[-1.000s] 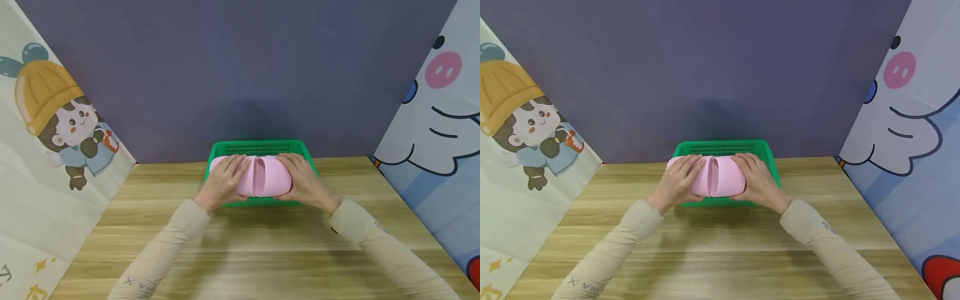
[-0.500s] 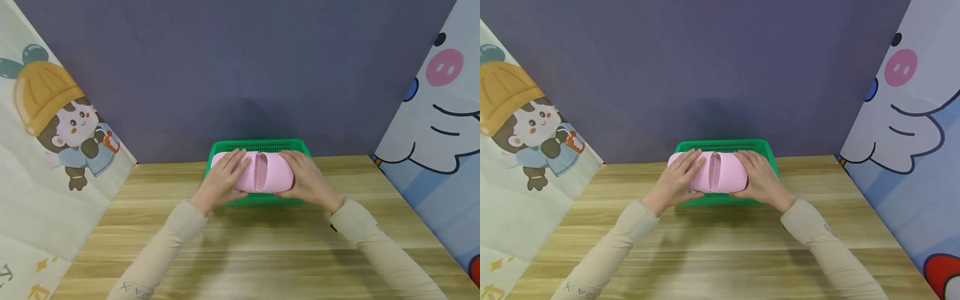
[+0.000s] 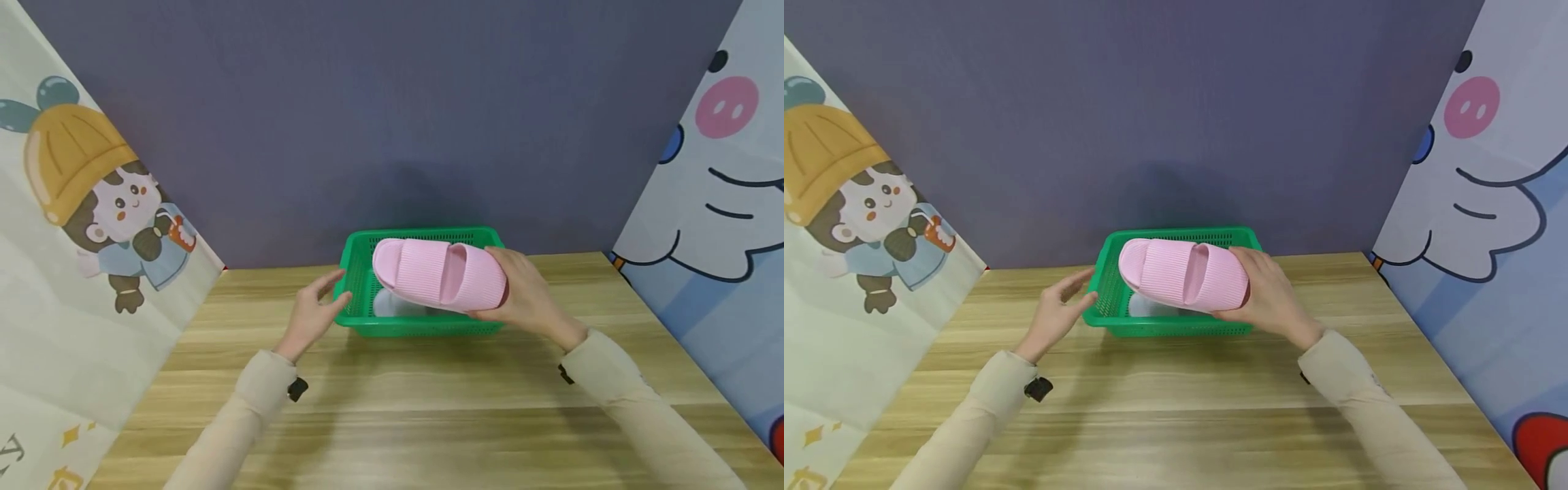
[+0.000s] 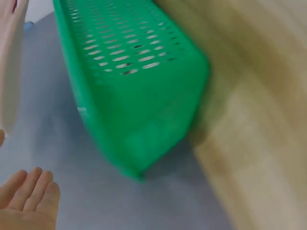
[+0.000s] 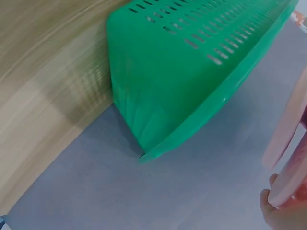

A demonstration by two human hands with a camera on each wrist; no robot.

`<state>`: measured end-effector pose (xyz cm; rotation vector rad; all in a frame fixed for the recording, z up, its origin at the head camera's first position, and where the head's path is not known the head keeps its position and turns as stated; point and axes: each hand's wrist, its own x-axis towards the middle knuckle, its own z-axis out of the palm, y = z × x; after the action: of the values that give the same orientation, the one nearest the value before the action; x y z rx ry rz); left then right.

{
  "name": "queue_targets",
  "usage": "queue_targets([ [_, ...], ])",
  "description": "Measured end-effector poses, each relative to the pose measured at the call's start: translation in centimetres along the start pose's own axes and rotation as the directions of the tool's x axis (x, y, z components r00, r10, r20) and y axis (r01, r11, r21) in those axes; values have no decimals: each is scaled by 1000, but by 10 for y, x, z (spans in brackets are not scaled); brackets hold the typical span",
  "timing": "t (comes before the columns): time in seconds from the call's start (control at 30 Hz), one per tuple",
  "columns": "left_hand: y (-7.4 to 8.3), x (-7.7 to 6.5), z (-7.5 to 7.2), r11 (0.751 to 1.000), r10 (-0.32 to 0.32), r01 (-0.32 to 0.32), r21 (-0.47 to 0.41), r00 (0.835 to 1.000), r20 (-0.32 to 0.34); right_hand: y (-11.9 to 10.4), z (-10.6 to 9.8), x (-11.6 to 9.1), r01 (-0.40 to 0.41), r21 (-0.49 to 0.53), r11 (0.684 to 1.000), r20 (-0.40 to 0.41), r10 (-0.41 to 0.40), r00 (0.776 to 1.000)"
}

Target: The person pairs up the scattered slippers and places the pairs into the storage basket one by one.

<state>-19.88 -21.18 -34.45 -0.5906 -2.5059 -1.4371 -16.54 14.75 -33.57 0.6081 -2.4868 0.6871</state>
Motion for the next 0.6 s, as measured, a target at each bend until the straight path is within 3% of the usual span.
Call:
queue_targets([
  [0.1,-17,0,-2,979,-178,181,-92,983,39,2,-3,-3,-34,40,999,10,34,999],
  [0.2,-35,1,0,956,-265,272,-104,961,79,3,-6,-5,-67,73,995,22,65,998],
  [0.37,-60,5,13,937,-297,316,-150,945,139,6,-10,-7,-97,74,992,38,94,995],
  [0.5,-67,6,19,930,-297,315,-189,948,118,8,-13,-6,-105,69,992,56,101,993],
  [0.6,-69,4,20,920,-325,340,-195,940,109,11,-15,-1,-102,57,993,81,97,992],
])
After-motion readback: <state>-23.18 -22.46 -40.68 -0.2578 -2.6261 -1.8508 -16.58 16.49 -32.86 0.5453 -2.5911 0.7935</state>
